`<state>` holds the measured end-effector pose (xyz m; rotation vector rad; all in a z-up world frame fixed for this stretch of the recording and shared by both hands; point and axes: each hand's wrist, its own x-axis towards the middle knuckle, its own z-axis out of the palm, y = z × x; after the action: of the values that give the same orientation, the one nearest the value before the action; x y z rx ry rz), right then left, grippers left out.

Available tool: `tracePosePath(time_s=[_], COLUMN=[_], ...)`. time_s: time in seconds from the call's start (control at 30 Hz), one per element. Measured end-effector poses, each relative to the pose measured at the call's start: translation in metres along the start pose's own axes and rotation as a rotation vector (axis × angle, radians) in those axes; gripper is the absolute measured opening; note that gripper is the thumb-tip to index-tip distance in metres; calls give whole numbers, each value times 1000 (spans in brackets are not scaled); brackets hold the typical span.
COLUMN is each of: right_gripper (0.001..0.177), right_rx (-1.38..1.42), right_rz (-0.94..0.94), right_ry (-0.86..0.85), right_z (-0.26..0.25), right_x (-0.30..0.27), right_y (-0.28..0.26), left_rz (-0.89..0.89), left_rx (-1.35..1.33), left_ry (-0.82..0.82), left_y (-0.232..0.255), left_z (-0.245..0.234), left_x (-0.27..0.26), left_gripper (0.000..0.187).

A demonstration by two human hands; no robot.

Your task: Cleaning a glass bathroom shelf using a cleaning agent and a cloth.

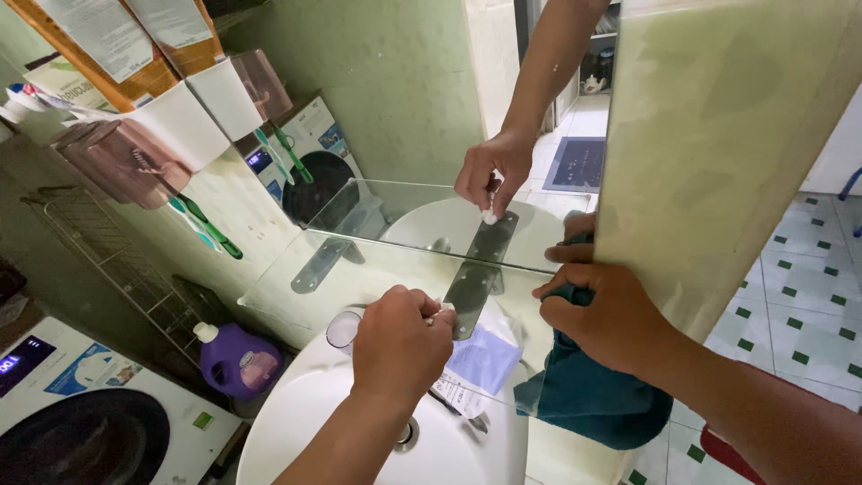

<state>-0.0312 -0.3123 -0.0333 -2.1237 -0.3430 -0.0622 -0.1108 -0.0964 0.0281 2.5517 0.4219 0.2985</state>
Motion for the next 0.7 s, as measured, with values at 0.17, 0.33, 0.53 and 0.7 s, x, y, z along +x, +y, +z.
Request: tracePosePath(time_s=[0.17, 0.33, 0.53, 0.7], right_gripper=[20, 20, 19, 19], right_rx=[2, 43, 14, 23], right_rz=[-36, -58, -33, -71], right_ry=[9, 26, 9, 21], right_z=[2, 3, 3, 2], right_x=[2, 1, 1, 1], right_y=[7, 8, 6, 6], left_rz=[-5, 2, -12, -29], left_rx=[-17, -39, -3, -28], left_ry=[-11, -8, -31, -18], left_y=[1, 1, 0, 2], left_z=[-2, -2, -2, -2], left_x=[-1, -2, -1, -2], left_gripper=[23, 22, 24, 24])
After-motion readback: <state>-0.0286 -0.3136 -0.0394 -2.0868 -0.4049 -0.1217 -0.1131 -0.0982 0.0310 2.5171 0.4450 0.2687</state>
